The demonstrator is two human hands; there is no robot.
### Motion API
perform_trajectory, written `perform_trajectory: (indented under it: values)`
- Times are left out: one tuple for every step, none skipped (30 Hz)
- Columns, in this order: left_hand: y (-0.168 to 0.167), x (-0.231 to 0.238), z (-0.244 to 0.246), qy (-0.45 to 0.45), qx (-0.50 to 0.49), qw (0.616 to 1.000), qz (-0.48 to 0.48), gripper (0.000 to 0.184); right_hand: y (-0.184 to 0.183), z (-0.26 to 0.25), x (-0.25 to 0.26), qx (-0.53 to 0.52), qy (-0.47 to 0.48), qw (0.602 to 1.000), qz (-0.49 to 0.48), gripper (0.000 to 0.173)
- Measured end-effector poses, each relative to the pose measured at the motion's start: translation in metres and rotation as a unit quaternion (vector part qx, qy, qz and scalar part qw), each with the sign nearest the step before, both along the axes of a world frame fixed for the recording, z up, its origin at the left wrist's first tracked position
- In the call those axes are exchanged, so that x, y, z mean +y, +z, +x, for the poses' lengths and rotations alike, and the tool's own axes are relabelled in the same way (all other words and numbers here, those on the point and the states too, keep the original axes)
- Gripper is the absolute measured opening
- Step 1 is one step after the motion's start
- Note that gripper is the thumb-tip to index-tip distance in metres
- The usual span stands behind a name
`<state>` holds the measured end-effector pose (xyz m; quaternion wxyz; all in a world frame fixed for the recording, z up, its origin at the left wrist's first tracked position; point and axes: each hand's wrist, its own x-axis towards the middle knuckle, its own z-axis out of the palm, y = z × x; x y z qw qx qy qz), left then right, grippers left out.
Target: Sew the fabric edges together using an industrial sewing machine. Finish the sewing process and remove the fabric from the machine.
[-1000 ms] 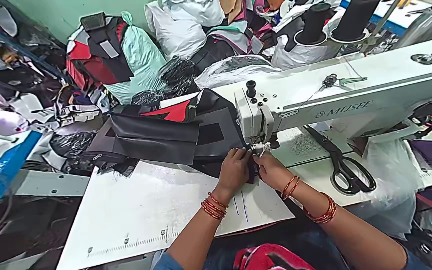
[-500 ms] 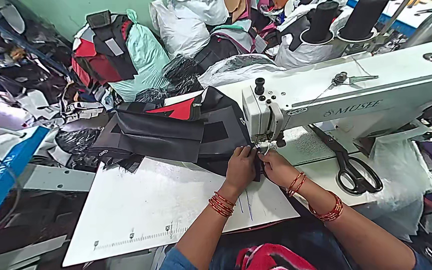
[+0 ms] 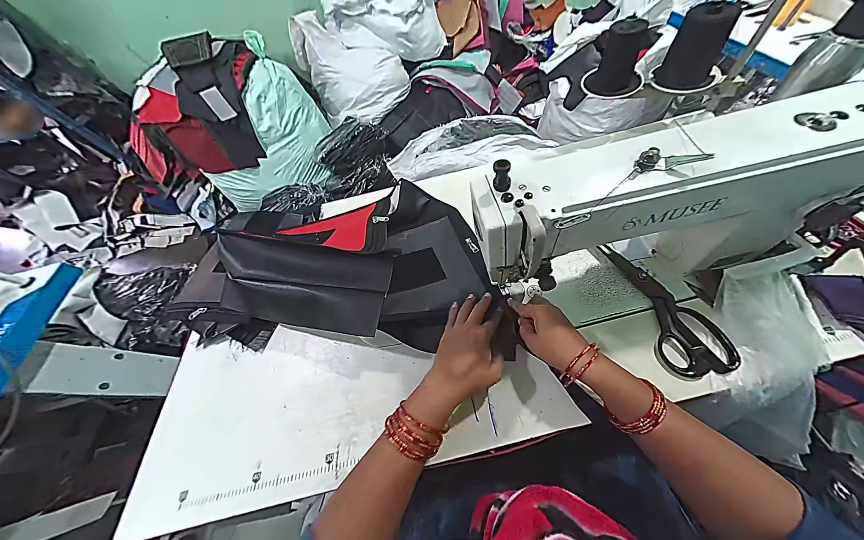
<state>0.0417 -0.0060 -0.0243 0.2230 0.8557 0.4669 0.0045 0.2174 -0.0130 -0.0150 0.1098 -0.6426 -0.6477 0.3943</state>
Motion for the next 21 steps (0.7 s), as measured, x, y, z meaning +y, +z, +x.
perform_trajectory:
  values:
    - [0.012, -0.004, -0.005, -0.018, 0.044, 0.998, -0.035, 0.067, -0.002, 0.000, -0.002, 0.005, -0.011, 1.000, 0.005, 0.048]
    - [0.022, -0.006, -0.009, -0.033, 0.078, 0.995, -0.057, 0.072, -0.003, -0.001, -0.004, 0.008, -0.022, 1.000, 0.008, 0.048]
    - [0.028, -0.008, -0.011, -0.041, 0.093, 0.993, -0.058, 0.074, -0.004, -0.002, -0.005, 0.006, -0.031, 0.999, 0.012, 0.048]
    - [0.029, -0.008, -0.012, -0.042, 0.090, 0.994, -0.047, 0.074, -0.005, -0.003, -0.007, -0.001, -0.038, 0.999, 0.015, 0.048]
    - [0.027, -0.006, -0.011, -0.042, 0.082, 0.995, -0.031, 0.072, -0.005, -0.005, -0.008, -0.007, -0.046, 0.999, 0.019, 0.048]
    - [0.023, -0.003, -0.010, -0.044, 0.069, 0.997, -0.015, 0.069, -0.006, -0.006, -0.010, -0.011, -0.053, 0.998, 0.022, 0.048]
    - [0.018, 0.001, -0.008, -0.046, 0.060, 0.997, -0.003, 0.069, -0.007, -0.007, -0.011, -0.012, -0.061, 0.998, 0.027, 0.048]
    - [0.015, 0.005, -0.006, -0.046, 0.063, 0.997, -0.001, 0.071, -0.007, -0.007, -0.012, -0.012, -0.069, 0.997, 0.032, 0.047]
    - [0.015, 0.009, -0.003, -0.044, 0.073, 0.996, -0.007, 0.074, -0.007, -0.007, -0.013, -0.010, -0.075, 0.997, 0.033, 0.047]
    - [0.016, 0.012, -0.001, -0.038, 0.081, 0.996, -0.022, 0.075, -0.006, -0.007, -0.013, -0.008, -0.079, 0.996, 0.031, 0.047]
    - [0.017, 0.016, -0.001, -0.030, 0.086, 0.995, -0.036, 0.074, -0.006, -0.006, -0.015, -0.004, -0.081, 0.996, 0.030, 0.047]
    - [0.017, 0.019, -0.001, -0.023, 0.079, 0.996, -0.043, 0.068, -0.006, -0.006, -0.016, -0.001, -0.083, 0.996, 0.030, 0.047]
    - [0.014, 0.020, -0.002, -0.019, 0.060, 0.997, -0.038, 0.058, -0.007, -0.006, -0.018, 0.000, -0.087, 0.996, 0.031, 0.047]
    - [0.012, 0.020, -0.002, -0.018, 0.044, 0.998, -0.030, 0.050, -0.007, -0.006, -0.020, 0.000, -0.089, 0.996, 0.030, 0.047]
    - [0.010, 0.020, -0.003, -0.021, 0.032, 0.999, -0.020, 0.045, -0.006, -0.007, -0.021, -0.001, -0.089, 0.996, 0.028, 0.047]
    - [0.007, 0.019, -0.004, -0.022, 0.021, 0.999, -0.013, 0.041, -0.006, -0.008, -0.023, 0.001, -0.089, 0.996, 0.029, 0.047]
    - [0.007, 0.019, -0.005, -0.022, 0.013, 1.000, -0.015, 0.040, -0.008, -0.009, -0.024, 0.007, -0.089, 0.996, 0.032, 0.046]
    - [0.008, 0.019, -0.005, -0.020, 0.012, 1.000, -0.021, 0.039, -0.009, -0.011, -0.025, 0.014, -0.089, 0.995, 0.036, 0.046]
    - [0.009, 0.018, -0.004, -0.016, 0.010, 0.999, -0.029, 0.039, -0.011, -0.011, -0.026, 0.020, -0.089, 0.995, 0.039, 0.047]
    - [0.010, 0.018, -0.003, -0.013, 0.007, 0.999, -0.033, 0.039, -0.012, -0.011, -0.027, 0.026, -0.090, 0.995, 0.041, 0.047]
    - [0.012, 0.016, -0.001, -0.011, 0.007, 0.999, -0.038, 0.040, -0.013, -0.010, -0.027, 0.034, -0.091, 0.995, 0.039, 0.047]
